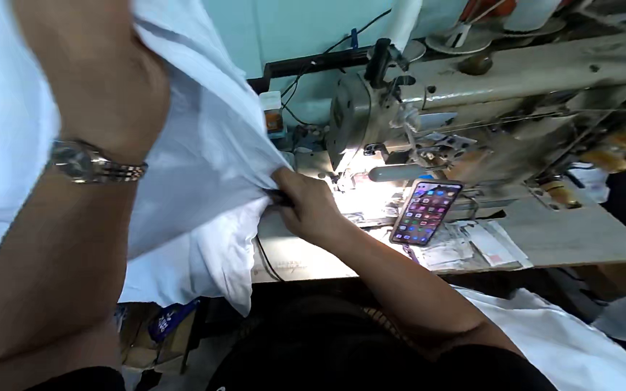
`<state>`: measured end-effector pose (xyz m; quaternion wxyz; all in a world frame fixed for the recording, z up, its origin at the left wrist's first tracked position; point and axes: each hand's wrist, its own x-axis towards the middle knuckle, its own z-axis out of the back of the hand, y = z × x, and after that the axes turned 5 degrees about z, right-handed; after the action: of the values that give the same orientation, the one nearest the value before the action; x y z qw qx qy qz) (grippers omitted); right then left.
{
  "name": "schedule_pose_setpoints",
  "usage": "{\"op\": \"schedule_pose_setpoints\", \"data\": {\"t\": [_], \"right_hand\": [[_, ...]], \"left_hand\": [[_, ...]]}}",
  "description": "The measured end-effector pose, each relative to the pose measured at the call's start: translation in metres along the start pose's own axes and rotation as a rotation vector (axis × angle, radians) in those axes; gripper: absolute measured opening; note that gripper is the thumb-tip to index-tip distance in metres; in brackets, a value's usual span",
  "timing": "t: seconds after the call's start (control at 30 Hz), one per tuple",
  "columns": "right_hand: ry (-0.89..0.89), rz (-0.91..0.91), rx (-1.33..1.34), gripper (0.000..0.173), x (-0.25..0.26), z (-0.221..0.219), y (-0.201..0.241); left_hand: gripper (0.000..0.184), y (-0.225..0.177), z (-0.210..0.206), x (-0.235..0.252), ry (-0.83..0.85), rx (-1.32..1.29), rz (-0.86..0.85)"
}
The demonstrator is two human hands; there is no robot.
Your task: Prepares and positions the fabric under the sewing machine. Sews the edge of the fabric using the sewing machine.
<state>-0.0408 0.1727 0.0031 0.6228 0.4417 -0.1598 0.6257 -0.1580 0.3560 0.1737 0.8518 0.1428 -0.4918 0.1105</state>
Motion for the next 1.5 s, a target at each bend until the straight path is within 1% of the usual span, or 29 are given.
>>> {"op": "schedule_pose_setpoints", "data": {"t": [0.03,0.07,0.13,0.2,0.23,0.27,0.3,0.33,0.37,0.4,0.47,0.5,0.57,0.67,0.7,0.77,0.8,0.87,0.93,1.0,1.07,1.13,1.27,1.37,1.43,1.5], "right_hand": [[0.042,-0.021,-0.007,0.008,-0.022,0.013,-0.009],[0.137,-0.069,0.002,0.013,-0.046,0.027,-0.019],[0.422,-0.221,0.049,0.029,-0.097,0.049,-0.037],[0.683,-0.393,0.128,0.035,-0.141,0.057,-0.048],[0.776,-0.457,0.164,0.035,-0.159,0.055,-0.051],[0.834,-0.485,0.18,0.033,-0.173,0.051,-0.053],[0.851,-0.485,0.169,0.032,-0.182,0.047,-0.054],[0.817,-0.47,0.153,0.032,-0.187,0.044,-0.053],[0.724,-0.43,0.133,0.032,-0.191,0.041,-0.053],[0.594,-0.38,0.109,0.03,-0.192,0.037,-0.053],[0.341,-0.31,0.079,0.027,-0.183,0.03,-0.05],[0.252,-0.298,0.076,0.025,-0.176,0.026,-0.049],[0.139,-0.291,0.076,0.026,-0.162,0.011,-0.043],[0.097,-0.314,0.022,0.039,-0.14,-0.016,-0.03],[0.096,-0.32,-0.007,0.04,-0.136,-0.026,-0.03],[0.082,-0.337,-0.05,0.03,-0.133,-0.041,-0.036],[0.057,-0.345,-0.058,0.024,-0.133,-0.046,-0.04],[-0.013,-0.339,-0.057,0.017,-0.135,-0.048,-0.045],[-0.083,-0.317,-0.046,0.014,-0.136,-0.046,-0.046],[-0.12,-0.322,-0.013,0.015,-0.136,-0.044,-0.046],[-0.146,-0.357,0.083,0.015,-0.135,-0.041,-0.048],[-0.166,-0.42,0.225,0.015,-0.134,-0.037,-0.049],[-0.18,-0.611,0.505,0.012,-0.129,-0.027,-0.044],[-0.175,-0.774,0.734,0.012,-0.124,-0.019,-0.039],[-0.154,-0.832,0.849,0.011,-0.12,-0.014,-0.037],[-0.135,-0.866,0.896,0.011,-0.119,-0.01,-0.037]], "left_hand": [[0.025,-0.006,-0.009,0.0,0.041,-0.037,-0.084],[0.03,-0.007,-0.018,-0.002,0.141,-0.056,-0.142],[0.031,-0.004,-0.039,-0.019,0.474,-0.099,-0.217],[0.026,-0.01,-0.071,-0.06,0.79,-0.116,-0.276],[0.024,-0.017,-0.087,-0.084,0.928,-0.12,-0.295],[0.026,-0.027,-0.098,-0.104,1.069,-0.136,-0.289],[0.03,-0.035,-0.106,-0.12,1.166,-0.172,-0.286],[0.033,-0.04,-0.112,-0.13,1.21,-0.224,-0.287],[0.035,-0.043,-0.115,-0.137,1.215,-0.277,-0.29],[0.033,-0.044,-0.114,-0.14,1.193,-0.335,-0.3],[0.022,-0.049,-0.105,-0.138,1.148,-0.458,-0.307],[0.019,-0.051,-0.099,-0.137,1.122,-0.494,-0.316],[0.017,-0.057,-0.089,-0.136,1.059,-0.516,-0.342],[0.018,-0.069,-0.08,-0.136,1.011,-0.523,-0.361],[0.018,-0.073,-0.076,-0.135,1.007,-0.522,-0.361],[0.018,-0.081,-0.069,-0.135,1.014,-0.495,-0.368],[0.018,-0.084,-0.066,-0.135,1.021,-0.465,-0.38],[0.018,-0.089,-0.061,-0.135,1.022,-0.383,-0.398],[0.015,-0.094,-0.057,-0.135,1.028,-0.291,-0.401],[0.01,-0.097,-0.056,-0.135,1.019,-0.225,-0.402],[0.006,-0.099,-0.057,-0.133,0.993,-0.21,-0.375],[0.008,-0.1,-0.062,-0.132,0.943,-0.263,-0.324],[0.011,-0.103,-0.078,-0.139,0.904,-0.57,-0.121],[0.017,-0.11,-0.088,-0.142,0.938,-0.68,0.034],[0.019,-0.113,-0.094,-0.142,0.904,-0.672,0.044],[0.018,-0.116,-0.097,-0.141,0.869,-0.633,-0.005]]}}
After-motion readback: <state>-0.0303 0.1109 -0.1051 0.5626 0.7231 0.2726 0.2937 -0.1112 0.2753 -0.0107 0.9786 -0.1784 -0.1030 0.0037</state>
